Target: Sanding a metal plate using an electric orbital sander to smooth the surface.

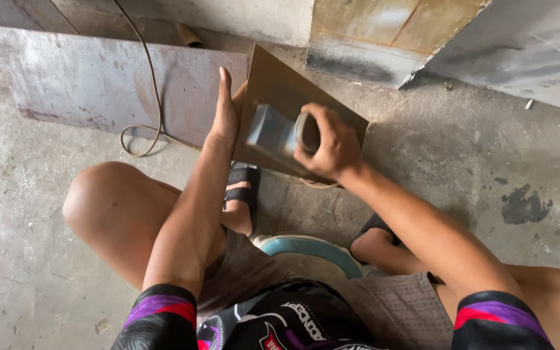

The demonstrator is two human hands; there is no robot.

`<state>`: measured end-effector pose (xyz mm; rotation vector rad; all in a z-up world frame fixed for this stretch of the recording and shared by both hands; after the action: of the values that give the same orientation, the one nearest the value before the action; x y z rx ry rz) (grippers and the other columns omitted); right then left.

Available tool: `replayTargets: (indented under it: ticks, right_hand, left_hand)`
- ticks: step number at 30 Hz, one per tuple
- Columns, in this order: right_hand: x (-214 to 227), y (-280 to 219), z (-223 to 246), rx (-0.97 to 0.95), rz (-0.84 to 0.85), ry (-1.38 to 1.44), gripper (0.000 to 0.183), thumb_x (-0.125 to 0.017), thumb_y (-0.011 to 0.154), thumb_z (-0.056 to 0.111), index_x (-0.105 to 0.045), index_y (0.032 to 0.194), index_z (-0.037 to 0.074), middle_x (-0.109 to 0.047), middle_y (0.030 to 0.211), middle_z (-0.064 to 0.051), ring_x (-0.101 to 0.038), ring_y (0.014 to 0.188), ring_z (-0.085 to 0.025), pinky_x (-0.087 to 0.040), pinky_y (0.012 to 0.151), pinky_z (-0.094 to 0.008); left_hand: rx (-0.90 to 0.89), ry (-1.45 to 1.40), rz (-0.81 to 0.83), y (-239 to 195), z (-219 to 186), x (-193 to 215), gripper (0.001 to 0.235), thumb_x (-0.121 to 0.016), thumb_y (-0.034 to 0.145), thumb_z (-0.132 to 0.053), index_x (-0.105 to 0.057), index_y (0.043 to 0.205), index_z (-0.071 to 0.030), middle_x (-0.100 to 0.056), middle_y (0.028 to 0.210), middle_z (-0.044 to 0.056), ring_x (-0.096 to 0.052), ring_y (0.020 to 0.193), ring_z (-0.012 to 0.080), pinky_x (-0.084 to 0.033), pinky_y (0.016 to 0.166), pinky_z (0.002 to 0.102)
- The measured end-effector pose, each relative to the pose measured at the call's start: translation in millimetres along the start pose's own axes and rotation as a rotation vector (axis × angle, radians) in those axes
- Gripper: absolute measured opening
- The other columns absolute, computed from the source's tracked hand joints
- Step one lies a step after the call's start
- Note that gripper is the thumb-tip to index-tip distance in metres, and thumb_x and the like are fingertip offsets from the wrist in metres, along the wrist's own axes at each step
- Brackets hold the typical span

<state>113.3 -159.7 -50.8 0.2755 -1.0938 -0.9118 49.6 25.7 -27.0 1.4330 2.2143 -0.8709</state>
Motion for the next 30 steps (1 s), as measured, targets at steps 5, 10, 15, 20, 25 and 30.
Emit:
replayTargets:
  ticks: [5, 10, 15, 20, 25, 30]
  right_hand:
    - [16.3, 19.8, -2.8, -0.014, -0.049, -0.013, 0.063, -0.073, 0.073, 0.031, -0.058, 0.130, 0.011, -0.068, 0.108, -0.010, -0.072, 0.096, -0.031, -0.061, 0.075, -0.044]
    - [15.3, -9.3, 14.6, 0.016, 0.068, 0.017, 0.070, -0.076, 0.064, 0.037, -0.062, 0.129, 0.014, -0.069, 0.110, -0.004, -0.071, 0.100, -0.027, -0.061, 0.078, -0.040]
    - [17.8, 9.9, -15.5, -0.199, -0.014, 0.023, 0.057, -0.072, 0.077, 0.023, -0.056, 0.131, 0.011, -0.068, 0.118, -0.013, -0.069, 0.109, -0.035, -0.058, 0.087, -0.047]
    - [29.7, 41.3, -37.1, -0.787, 0.177, 0.183, 0.060, -0.065, 0.092, 0.047, -0.045, 0.141, 0.018, -0.062, 0.131, -0.027, -0.061, 0.120, -0.049, -0.051, 0.097, -0.059]
    - [11.2, 22.1, -90.5, -0.977, 0.296, 0.347, 0.078, -0.072, 0.091, 0.057, -0.038, 0.148, 0.016, -0.056, 0.134, -0.035, -0.061, 0.120, -0.052, -0.053, 0.089, -0.059]
    - [17.0, -18.7, -98.5, -1.089, 0.268, 0.364, 0.083, -0.074, 0.088, 0.058, -0.037, 0.151, 0.018, -0.057, 0.126, -0.030, -0.061, 0.113, -0.047, -0.052, 0.081, -0.055]
  left_hand:
    - [0.030, 0.036, 0.007, 1.1, -5.0, -1.4, 0.107, -0.045, 0.084, -0.084, -0.041, 0.157, -0.007, -0.053, 0.153, 0.021, -0.054, 0.139, 0.0404, -0.045, 0.119, 0.048]
    - [0.043, 0.009, 0.001, -3.3, -3.4, -10.8, 0.102, -0.044, 0.084, -0.083, -0.046, 0.154, -0.008, -0.057, 0.148, 0.025, -0.060, 0.133, 0.0441, -0.048, 0.115, 0.051]
    - [0.001, 0.054, 0.010, 13.6, 13.0, 14.3, 0.105, -0.042, 0.086, -0.087, -0.041, 0.157, -0.010, -0.050, 0.155, 0.024, -0.048, 0.143, 0.0431, -0.039, 0.121, 0.053]
    - [0.024, 0.040, -0.022, -11.1, 2.8, -21.7, 0.104, -0.038, 0.085, -0.086, -0.040, 0.158, -0.013, -0.046, 0.158, 0.021, -0.043, 0.147, 0.0415, -0.035, 0.124, 0.051]
    - [0.011, 0.097, -0.048, -16.7, 3.3, -23.0, 0.111, -0.034, 0.083, -0.090, -0.031, 0.162, -0.011, -0.039, 0.161, 0.025, -0.035, 0.151, 0.0433, -0.030, 0.125, 0.053]
    - [-0.032, 0.082, -0.036, -29.6, -0.5, -31.7, 0.104, -0.038, 0.088, -0.084, -0.034, 0.160, -0.010, -0.037, 0.162, 0.024, -0.035, 0.151, 0.0435, -0.027, 0.126, 0.055]
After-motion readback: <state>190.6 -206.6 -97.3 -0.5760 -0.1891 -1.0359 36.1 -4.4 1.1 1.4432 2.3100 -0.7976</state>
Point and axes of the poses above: each hand's wrist, its own y-axis towards the middle knuckle, its own x-axis out of the back of the hand, z = x × y, the point moved 6 cm from there along y, towards the middle knuckle
